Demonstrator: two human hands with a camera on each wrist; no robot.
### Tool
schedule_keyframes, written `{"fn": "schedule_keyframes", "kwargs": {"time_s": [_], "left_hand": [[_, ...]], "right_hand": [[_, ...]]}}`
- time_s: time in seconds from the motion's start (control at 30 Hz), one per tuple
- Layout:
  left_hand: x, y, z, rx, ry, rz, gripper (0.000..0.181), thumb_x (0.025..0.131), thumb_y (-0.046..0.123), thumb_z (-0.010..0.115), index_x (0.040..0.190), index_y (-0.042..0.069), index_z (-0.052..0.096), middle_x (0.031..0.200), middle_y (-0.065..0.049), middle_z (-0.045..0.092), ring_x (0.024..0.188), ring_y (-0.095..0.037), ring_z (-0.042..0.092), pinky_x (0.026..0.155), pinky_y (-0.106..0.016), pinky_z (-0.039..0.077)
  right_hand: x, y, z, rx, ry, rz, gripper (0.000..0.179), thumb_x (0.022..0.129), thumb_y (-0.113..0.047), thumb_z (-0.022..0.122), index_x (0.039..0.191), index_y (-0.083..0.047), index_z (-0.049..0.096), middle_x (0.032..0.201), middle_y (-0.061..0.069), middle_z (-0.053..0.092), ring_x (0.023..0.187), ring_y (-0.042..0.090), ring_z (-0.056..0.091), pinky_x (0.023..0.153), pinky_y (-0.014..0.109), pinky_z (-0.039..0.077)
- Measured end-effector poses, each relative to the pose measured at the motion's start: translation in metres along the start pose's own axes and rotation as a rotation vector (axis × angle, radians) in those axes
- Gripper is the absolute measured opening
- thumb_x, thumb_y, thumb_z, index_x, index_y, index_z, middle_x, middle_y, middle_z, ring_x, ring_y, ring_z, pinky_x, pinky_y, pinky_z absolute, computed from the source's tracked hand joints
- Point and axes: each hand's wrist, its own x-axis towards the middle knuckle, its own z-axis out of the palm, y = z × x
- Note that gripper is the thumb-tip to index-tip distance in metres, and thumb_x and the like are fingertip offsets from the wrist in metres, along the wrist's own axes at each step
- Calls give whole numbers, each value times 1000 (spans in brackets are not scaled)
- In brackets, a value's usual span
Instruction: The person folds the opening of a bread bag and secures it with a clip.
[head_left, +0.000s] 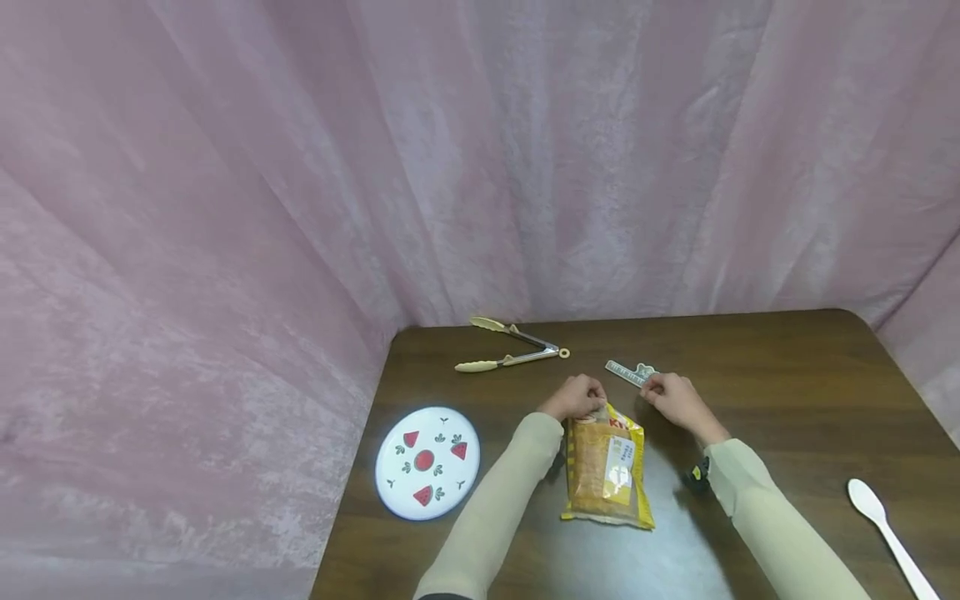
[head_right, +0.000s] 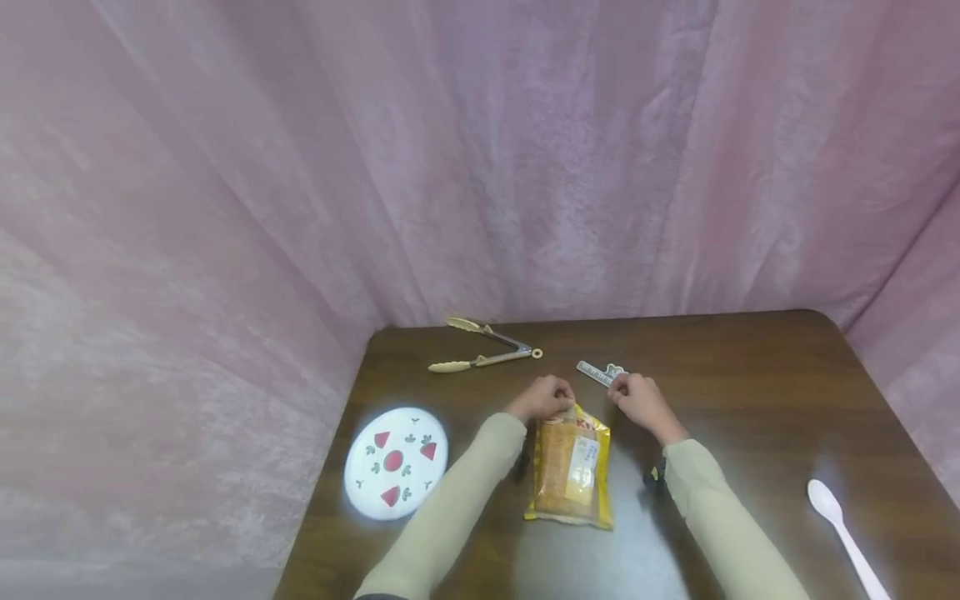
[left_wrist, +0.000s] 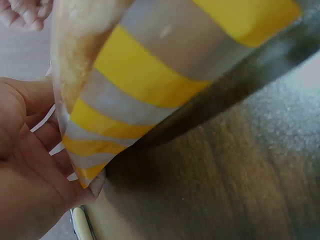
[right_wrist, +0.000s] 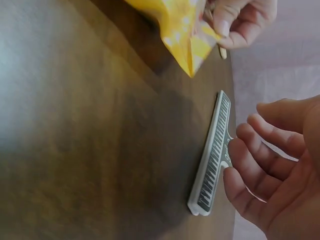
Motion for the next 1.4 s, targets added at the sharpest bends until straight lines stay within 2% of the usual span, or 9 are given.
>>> {"fn": "schedule_keyframes", "kwargs": {"time_s": [0.17,0.33,0.47,0.63,0.93,1.27,1.4], "left_hand": [[-3,1,-1,-18,8,-25,11,98,16,69,88,13,74,75,8,61,69,-4,54,64,-17,44],[-5,-3,0,-26,26,-41,12,98,17,68,88,14,73,76,8,60,72,-4,53,66,-18,44],[-5,-7,2,-53,41,-61,13,98,17,69,85,15,72,75,8,61,71,-5,54,66,-19,45],[-5,-7,4,-54,41,-62,12,97,17,69,85,15,73,75,9,61,70,-5,54,64,-19,45],[3,-2,7,-1,23,-2,10,96,18,70,89,13,74,78,10,63,74,-3,54,68,-17,44],[7,-3,11,-3,27,-3,10,96,17,70,87,14,73,77,10,62,73,-4,54,68,-18,44],[8,-5,9,9,43,16,10,95,17,71,86,14,73,77,10,62,74,-4,54,69,-18,43]], "right_hand": [[15,2,-7,-35,51,-6,12,91,-2,67,98,7,68,84,13,69,78,28,64,73,48,51],[25,5,-12,-52,92,16,21,91,-2,64,107,11,65,99,24,61,91,41,61,80,56,49],[32,11,-11,-57,77,33,26,91,-1,63,112,13,62,107,29,56,98,46,58,86,60,47],[38,17,-10,-54,29,65,28,93,-4,63,113,15,60,109,33,58,103,49,57,89,62,45],[43,28,-10,-57,25,124,23,94,-5,62,108,14,64,102,30,67,97,45,63,85,57,48],[48,30,-9,-62,-40,201,25,94,-7,59,105,15,64,100,29,66,89,39,61,81,54,49],[50,27,-10,-45,-60,206,24,95,-9,61,101,13,66,96,25,67,83,35,59,75,48,50]]}}
